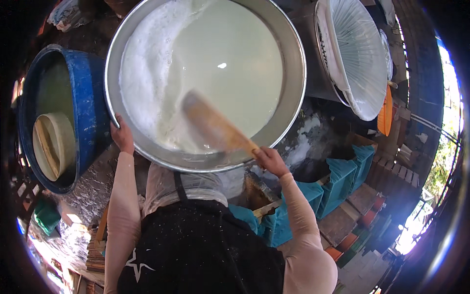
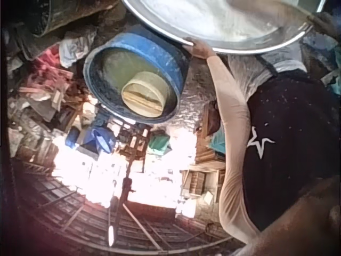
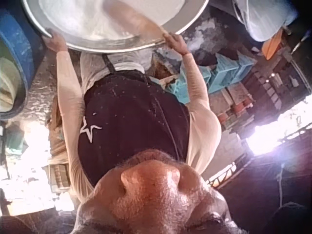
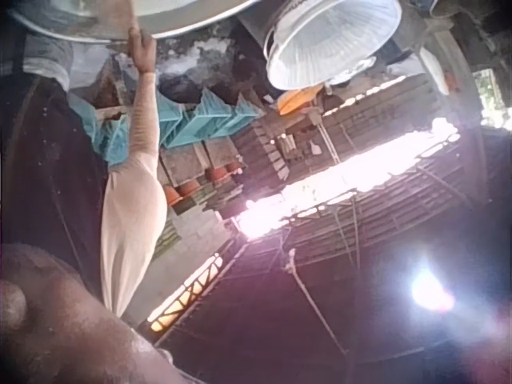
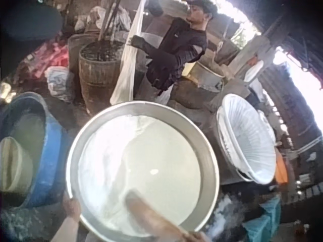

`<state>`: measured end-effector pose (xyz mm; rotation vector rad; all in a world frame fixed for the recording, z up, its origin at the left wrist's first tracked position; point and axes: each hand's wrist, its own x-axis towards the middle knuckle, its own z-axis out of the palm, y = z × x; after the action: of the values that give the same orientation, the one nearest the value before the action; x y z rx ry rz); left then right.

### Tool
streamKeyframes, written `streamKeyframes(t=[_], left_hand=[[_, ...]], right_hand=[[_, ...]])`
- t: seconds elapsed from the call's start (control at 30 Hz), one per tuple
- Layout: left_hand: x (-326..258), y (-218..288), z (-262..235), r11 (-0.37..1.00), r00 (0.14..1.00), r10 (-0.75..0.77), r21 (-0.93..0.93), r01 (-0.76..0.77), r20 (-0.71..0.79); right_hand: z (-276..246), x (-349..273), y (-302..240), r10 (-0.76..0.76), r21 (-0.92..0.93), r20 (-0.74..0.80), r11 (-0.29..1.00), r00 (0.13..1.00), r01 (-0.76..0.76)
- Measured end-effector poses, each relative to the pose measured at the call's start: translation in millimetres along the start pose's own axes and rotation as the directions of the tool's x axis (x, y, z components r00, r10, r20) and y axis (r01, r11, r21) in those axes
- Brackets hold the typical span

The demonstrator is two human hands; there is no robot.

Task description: The person stirs a large vat of white liquid with a wooden paddle and uses a bowl to scoop liquid from a blue bucket and pour it into the vat.

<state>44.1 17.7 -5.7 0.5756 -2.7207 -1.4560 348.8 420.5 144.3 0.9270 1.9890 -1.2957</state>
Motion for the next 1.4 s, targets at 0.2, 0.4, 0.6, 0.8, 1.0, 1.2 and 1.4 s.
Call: streamKeyframes(t=[0.2,0.4,0.6,0.8,1.0,1.2,1.4], left_hand=[[-4,10,-6,0.996,0.999,-0.024,0.081,0.026,-0.026],[2,0,-9,0.999,0.999,0.045,-0.002,-0.045,0.015],[1,-2,0,1.0,1.0,0.019,0.023,-0.02,0.022],[-3,8,13,0.997,0.998,0.003,0.075,0.002,-0.068],[1,10,13,0.999,1.0,-0.014,-0.031,0.015,0.017],[-3,11,8,1.0,1.0,0.003,0.011,-0.003,-0.006],[-3,-8,2,1.0,1.0,0.015,-0.009,-0.015,-0.015]], right_hand=[[-26,140,37,-0.113,-0.007,-0.755,0.986,0.646,0.165],[-20,247,-4,-0.246,-0.167,-0.728,0.969,0.64,0.183],[52,216,-3,-0.313,-0.322,-0.63,0.938,0.711,0.127],[108,134,8,-0.465,-0.575,-0.412,0.8,0.783,0.172],[109,57,-8,-0.519,-0.749,-0.184,0.624,0.835,0.223],[77,15,-25,-0.528,-0.791,-0.003,0.521,0.85,0.321],[-13,7,2,-0.052,-0.058,0.063,0.997,0.997,0.056]])
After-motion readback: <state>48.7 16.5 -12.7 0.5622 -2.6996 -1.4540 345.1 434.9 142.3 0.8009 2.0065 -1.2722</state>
